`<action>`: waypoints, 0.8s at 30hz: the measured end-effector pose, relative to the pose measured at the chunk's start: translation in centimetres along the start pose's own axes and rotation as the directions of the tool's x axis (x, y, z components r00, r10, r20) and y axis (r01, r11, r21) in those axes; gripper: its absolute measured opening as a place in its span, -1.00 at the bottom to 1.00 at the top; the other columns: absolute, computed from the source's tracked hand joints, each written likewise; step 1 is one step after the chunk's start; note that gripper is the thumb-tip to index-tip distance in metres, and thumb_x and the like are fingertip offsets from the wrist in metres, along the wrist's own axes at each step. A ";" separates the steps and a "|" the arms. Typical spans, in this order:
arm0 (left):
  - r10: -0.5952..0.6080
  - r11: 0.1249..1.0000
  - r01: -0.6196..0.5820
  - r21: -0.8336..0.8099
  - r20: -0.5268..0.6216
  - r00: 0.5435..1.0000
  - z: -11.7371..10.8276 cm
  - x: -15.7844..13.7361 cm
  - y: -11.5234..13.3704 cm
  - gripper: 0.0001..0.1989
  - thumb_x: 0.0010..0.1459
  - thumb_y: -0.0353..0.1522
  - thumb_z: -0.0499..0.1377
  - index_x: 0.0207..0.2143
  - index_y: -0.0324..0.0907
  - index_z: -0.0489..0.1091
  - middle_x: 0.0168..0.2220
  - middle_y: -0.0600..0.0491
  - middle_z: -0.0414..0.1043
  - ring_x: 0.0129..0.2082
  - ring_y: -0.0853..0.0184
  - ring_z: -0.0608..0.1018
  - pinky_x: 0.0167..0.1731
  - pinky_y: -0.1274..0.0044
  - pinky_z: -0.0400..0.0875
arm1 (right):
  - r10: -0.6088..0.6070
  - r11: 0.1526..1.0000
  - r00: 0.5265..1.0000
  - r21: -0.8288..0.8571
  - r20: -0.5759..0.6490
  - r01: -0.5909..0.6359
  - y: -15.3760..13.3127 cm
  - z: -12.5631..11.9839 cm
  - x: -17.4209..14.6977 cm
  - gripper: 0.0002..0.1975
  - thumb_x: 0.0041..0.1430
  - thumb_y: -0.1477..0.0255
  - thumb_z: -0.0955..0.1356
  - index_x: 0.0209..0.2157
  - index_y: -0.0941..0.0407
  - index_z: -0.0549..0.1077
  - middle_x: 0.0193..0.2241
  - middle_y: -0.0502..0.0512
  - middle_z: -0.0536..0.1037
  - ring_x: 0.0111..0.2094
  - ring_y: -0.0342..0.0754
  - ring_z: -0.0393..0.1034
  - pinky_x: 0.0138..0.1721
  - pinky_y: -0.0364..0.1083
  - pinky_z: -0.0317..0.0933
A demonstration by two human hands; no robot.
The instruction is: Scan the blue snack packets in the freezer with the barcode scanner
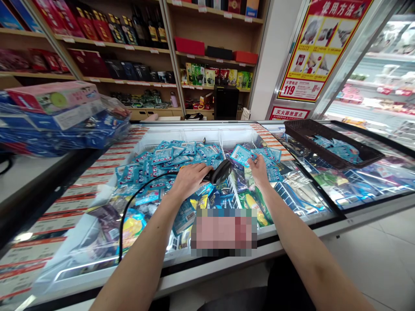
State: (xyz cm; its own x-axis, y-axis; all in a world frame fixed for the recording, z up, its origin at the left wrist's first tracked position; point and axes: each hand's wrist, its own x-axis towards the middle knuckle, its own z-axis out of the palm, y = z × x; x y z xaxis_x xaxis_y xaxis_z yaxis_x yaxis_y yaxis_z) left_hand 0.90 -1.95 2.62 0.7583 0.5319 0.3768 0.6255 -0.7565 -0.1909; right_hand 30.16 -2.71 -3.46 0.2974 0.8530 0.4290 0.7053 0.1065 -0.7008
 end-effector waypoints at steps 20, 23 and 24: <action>0.031 0.999 -0.031 0.020 -0.029 0.999 0.4 -0.1 -0.4 -0.58 0.13 -0.23 0.16 0.04 -0.13 0.27 -0.14 -0.06 0.43 -0.13 0.19 0.48 -0.22 0.41 0.33 | 0.157 0.952 0.887 -0.174 -0.434 -0.253 1.3 -5.0 1.0 -0.60 0.12 0.42 0.17 0.01 0.17 0.27 -0.34 0.16 0.45 -0.32 0.06 0.32 -0.20 0.02 0.15; 0.013 1.000 -0.011 0.029 -0.036 0.999 0.4 -0.1 -0.5 -0.58 0.13 -0.23 0.16 0.03 -0.14 0.27 -0.14 -0.06 0.44 -0.13 0.18 0.48 -0.22 0.40 0.34 | 0.150 0.919 0.874 -0.262 -0.463 -0.296 1.5 -5.2 0.8 -0.61 0.10 0.43 0.19 -0.02 0.19 0.31 -0.26 0.24 0.46 -0.17 0.12 0.28 -0.11 0.06 0.12; 0.002 0.999 -0.001 0.035 -0.037 0.999 0.3 -0.1 -0.5 -0.58 0.12 -0.23 0.16 0.03 -0.14 0.27 -0.13 -0.05 0.44 -0.13 0.17 0.48 -0.21 0.40 0.34 | 0.158 0.900 0.868 -0.293 -0.471 -0.323 1.5 -5.3 0.7 -0.61 0.09 0.43 0.21 -0.03 0.18 0.33 -0.22 0.27 0.45 -0.12 0.15 0.26 -0.08 0.07 0.10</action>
State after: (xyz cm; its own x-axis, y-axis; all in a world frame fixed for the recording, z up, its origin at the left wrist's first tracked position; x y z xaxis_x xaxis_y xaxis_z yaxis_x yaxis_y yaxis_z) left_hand 0.56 -1.53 2.37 0.7525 0.5159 0.4094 0.6307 -0.7434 -0.2227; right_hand 34.85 -4.66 -1.19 0.6727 0.5160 0.5303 0.7273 -0.3292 -0.6022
